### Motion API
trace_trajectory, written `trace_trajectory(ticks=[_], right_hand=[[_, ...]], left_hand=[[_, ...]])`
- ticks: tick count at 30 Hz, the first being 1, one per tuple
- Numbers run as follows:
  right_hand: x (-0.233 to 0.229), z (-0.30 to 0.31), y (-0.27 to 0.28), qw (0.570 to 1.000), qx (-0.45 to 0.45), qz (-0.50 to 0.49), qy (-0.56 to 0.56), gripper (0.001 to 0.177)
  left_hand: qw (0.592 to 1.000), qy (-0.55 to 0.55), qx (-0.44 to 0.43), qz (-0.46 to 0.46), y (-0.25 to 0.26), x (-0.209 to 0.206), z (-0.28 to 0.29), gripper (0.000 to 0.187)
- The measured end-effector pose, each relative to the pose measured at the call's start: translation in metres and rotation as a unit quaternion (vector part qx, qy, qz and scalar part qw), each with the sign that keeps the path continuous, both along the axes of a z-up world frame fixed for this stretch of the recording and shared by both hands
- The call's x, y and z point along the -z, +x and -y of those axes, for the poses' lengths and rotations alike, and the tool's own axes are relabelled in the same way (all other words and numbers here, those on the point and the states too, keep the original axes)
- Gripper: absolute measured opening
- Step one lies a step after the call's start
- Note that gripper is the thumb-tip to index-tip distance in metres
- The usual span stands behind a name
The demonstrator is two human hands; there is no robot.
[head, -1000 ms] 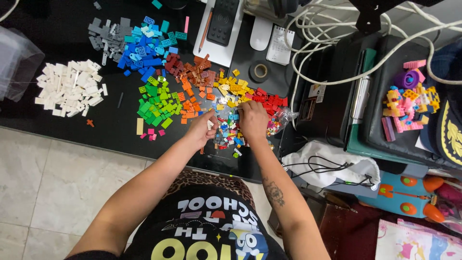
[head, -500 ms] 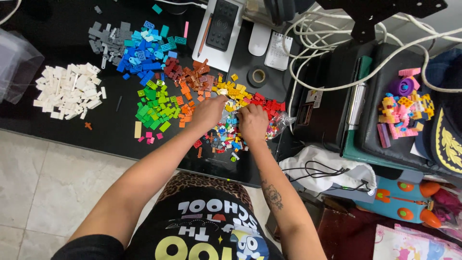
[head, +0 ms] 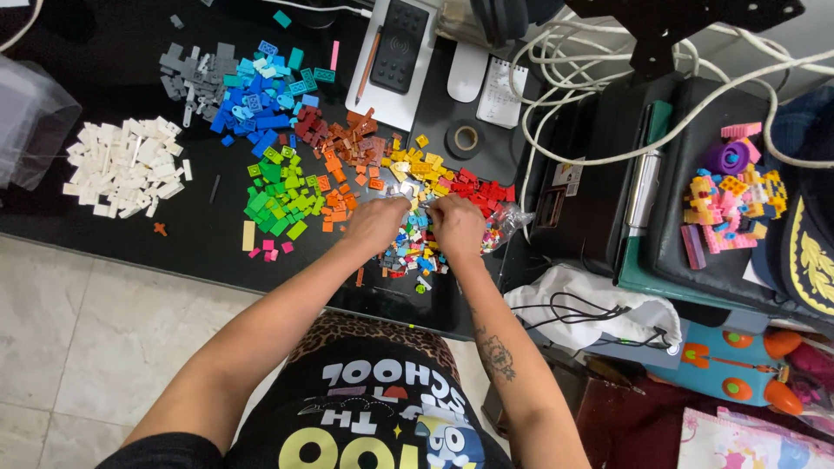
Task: Sorting and organizing various colored LEGO pieces on a desk.
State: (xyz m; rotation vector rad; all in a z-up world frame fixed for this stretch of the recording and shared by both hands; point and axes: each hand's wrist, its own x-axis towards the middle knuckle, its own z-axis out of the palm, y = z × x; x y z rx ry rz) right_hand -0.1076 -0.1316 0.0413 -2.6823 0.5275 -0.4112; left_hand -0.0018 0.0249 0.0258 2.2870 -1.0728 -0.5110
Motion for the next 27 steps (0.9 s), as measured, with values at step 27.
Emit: trace_trajectory(ticks=[27], right_hand=[[-0.027, -0.022, -0.005, 0.998, -0.004, 0.024, 0.061, 0.013]], left_hand=[[0.990, 0.005, -0.011, 0.142, 0.012, 0.033, 0.034, 0.014]])
